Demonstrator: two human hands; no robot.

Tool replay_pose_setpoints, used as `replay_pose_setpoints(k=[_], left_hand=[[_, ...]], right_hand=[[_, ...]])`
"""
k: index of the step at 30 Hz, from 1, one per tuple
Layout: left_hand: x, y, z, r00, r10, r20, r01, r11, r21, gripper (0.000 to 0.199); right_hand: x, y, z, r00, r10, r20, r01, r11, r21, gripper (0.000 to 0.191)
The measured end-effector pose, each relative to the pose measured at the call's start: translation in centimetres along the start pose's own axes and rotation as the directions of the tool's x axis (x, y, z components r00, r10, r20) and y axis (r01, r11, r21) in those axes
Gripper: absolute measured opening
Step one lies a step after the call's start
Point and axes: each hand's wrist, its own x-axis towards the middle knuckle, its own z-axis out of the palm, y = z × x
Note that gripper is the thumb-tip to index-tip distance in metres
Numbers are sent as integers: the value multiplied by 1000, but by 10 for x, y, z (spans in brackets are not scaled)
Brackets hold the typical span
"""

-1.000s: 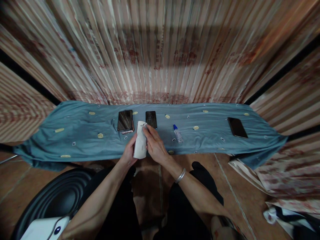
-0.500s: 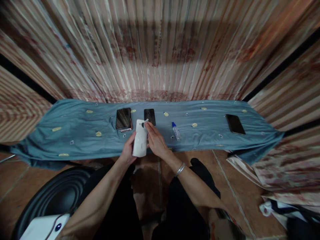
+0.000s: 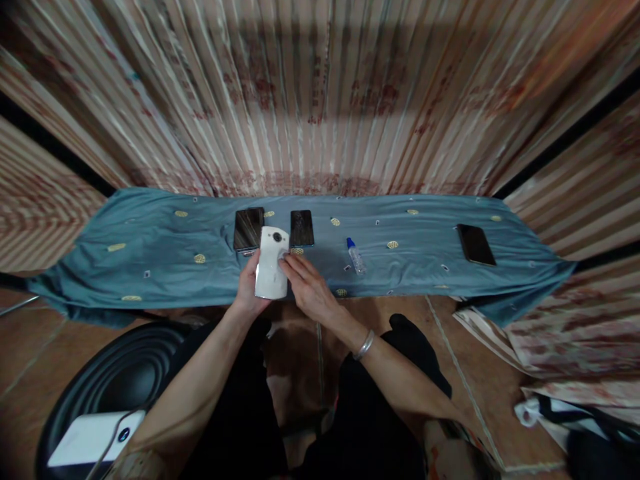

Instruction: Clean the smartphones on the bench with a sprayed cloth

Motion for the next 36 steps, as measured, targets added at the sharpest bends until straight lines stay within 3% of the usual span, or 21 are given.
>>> replay_pose_setpoints(k=[7,14,20,28,36], left_hand=[[3,7,-4,990,45,137,-49,998,26,46],[7,12,-7,991,-10,131,8,1000,14,55],[3,9,1,992,-96,81,95,995,21,64],[6,0,-8,991,-122,63,120,992,39,59],[7,-17,3,998,2,-70,-7,998,-68,44]], right_hand=[[-14,-12,3,996,-85,2,85,996,-8,52],[-20,-30,-1,978,-207,14,207,975,-77,49],[-17,-40,0,958,-269,101,280,952,-121,47],[-9,-38,4,962,-258,91,267,958,-106,47],[0,-21,10,993,-119,28,121,990,-73,49]])
